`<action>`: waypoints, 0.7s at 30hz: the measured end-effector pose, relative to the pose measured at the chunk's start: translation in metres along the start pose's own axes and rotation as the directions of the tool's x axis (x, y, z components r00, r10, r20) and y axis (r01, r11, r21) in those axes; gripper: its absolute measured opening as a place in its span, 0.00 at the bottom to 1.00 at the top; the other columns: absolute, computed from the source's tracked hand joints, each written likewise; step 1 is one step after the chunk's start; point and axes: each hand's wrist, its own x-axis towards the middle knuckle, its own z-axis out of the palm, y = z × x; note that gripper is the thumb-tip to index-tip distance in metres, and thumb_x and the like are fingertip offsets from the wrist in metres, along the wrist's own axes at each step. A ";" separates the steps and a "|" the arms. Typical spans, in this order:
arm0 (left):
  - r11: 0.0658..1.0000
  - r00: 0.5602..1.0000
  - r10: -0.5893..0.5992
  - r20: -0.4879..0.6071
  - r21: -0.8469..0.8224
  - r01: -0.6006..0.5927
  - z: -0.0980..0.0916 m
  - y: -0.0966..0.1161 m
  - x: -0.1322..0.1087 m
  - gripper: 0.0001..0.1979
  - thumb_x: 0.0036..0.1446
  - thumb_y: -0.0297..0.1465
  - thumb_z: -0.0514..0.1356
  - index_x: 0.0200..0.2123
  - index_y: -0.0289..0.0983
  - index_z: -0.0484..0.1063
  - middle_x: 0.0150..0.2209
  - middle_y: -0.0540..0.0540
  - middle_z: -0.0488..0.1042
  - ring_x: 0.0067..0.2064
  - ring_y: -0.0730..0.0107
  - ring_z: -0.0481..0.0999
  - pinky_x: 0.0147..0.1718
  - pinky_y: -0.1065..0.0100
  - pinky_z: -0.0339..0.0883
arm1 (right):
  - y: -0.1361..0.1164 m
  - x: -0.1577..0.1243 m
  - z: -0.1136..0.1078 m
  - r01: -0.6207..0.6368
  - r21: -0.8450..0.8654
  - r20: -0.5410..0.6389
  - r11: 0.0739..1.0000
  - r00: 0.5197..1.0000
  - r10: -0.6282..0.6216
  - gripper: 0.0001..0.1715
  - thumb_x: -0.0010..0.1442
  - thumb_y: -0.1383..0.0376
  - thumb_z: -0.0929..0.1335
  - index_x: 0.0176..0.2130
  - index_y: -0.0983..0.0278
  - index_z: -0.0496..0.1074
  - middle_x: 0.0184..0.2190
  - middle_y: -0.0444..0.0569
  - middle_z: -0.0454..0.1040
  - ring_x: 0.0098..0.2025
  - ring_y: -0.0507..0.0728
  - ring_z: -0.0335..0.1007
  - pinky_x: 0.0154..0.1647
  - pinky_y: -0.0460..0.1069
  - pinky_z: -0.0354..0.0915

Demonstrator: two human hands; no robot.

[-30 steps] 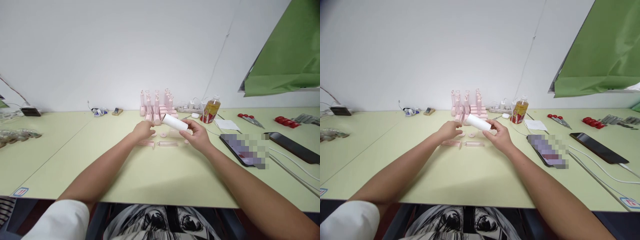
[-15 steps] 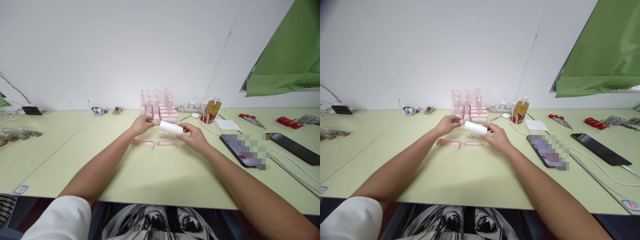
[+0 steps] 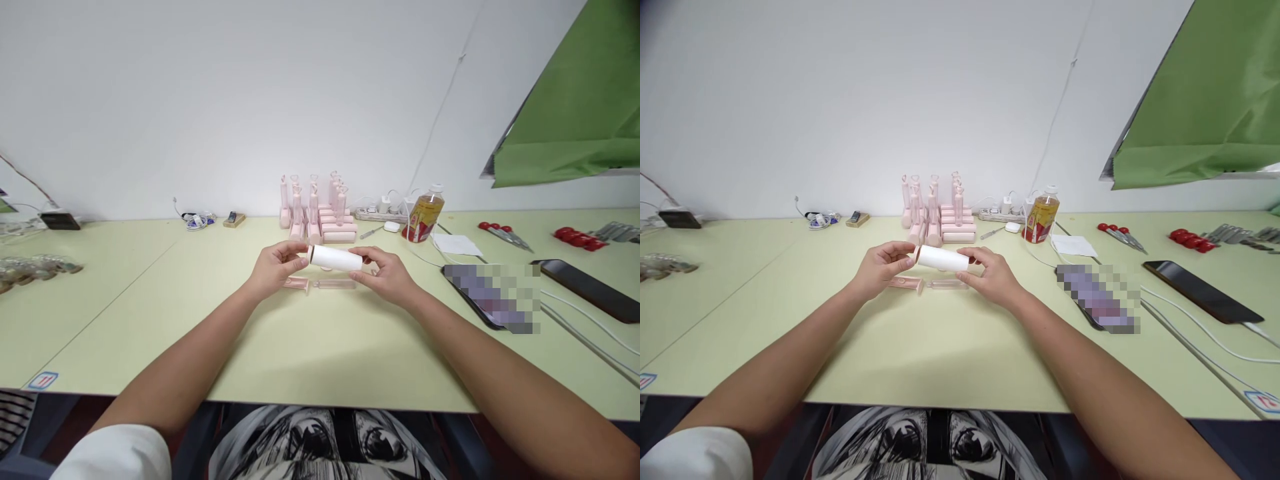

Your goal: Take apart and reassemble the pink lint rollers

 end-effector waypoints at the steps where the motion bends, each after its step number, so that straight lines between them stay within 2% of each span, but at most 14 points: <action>1: 1.000 1.000 0.001 0.001 0.012 -0.001 0.000 -0.001 -0.001 0.23 0.42 0.40 0.71 0.41 0.36 0.78 0.38 0.43 0.79 0.38 0.65 0.76 0.38 0.63 0.73 | -0.001 0.000 0.000 0.002 -0.002 0.005 1.000 1.000 -0.002 0.24 0.51 0.57 0.72 0.48 0.60 0.76 0.41 0.51 0.77 0.39 0.59 0.71 0.33 0.50 0.67; 4: 0.999 1.000 -0.004 -0.007 0.032 0.005 0.001 -0.001 -0.003 0.22 0.43 0.40 0.71 0.41 0.36 0.78 0.33 0.46 0.77 0.34 0.67 0.74 0.31 0.66 0.71 | -0.002 0.000 0.000 0.017 0.001 0.018 1.000 1.000 -0.017 0.25 0.51 0.56 0.72 0.49 0.60 0.76 0.40 0.51 0.77 0.38 0.59 0.71 0.33 0.51 0.67; 11: 0.997 0.999 -0.036 -0.007 0.064 0.036 -0.001 -0.003 -0.005 0.21 0.43 0.39 0.71 0.40 0.36 0.78 0.25 0.50 0.70 0.27 0.73 0.69 0.24 0.70 0.67 | -0.002 0.000 0.001 0.045 0.009 0.038 0.999 0.998 -0.045 0.25 0.52 0.56 0.72 0.49 0.61 0.76 0.39 0.51 0.77 0.38 0.59 0.71 0.32 0.50 0.67; 17: 0.993 0.994 -0.103 0.028 0.062 0.101 -0.001 0.001 -0.008 0.23 0.41 0.40 0.71 0.41 0.37 0.79 0.24 0.52 0.67 0.26 0.73 0.68 0.26 0.67 0.72 | -0.003 0.000 0.000 0.037 0.010 0.049 0.999 0.998 -0.037 0.25 0.52 0.56 0.72 0.49 0.60 0.76 0.40 0.51 0.77 0.38 0.59 0.72 0.32 0.50 0.68; 21: 0.994 0.996 -0.088 0.019 0.067 0.087 -0.001 0.000 -0.009 0.22 0.41 0.40 0.71 0.41 0.38 0.79 0.23 0.52 0.68 0.25 0.73 0.68 0.27 0.66 0.74 | -0.001 0.000 0.001 0.057 0.006 0.052 0.998 0.997 -0.057 0.24 0.52 0.56 0.72 0.48 0.60 0.76 0.40 0.51 0.77 0.39 0.59 0.72 0.34 0.51 0.69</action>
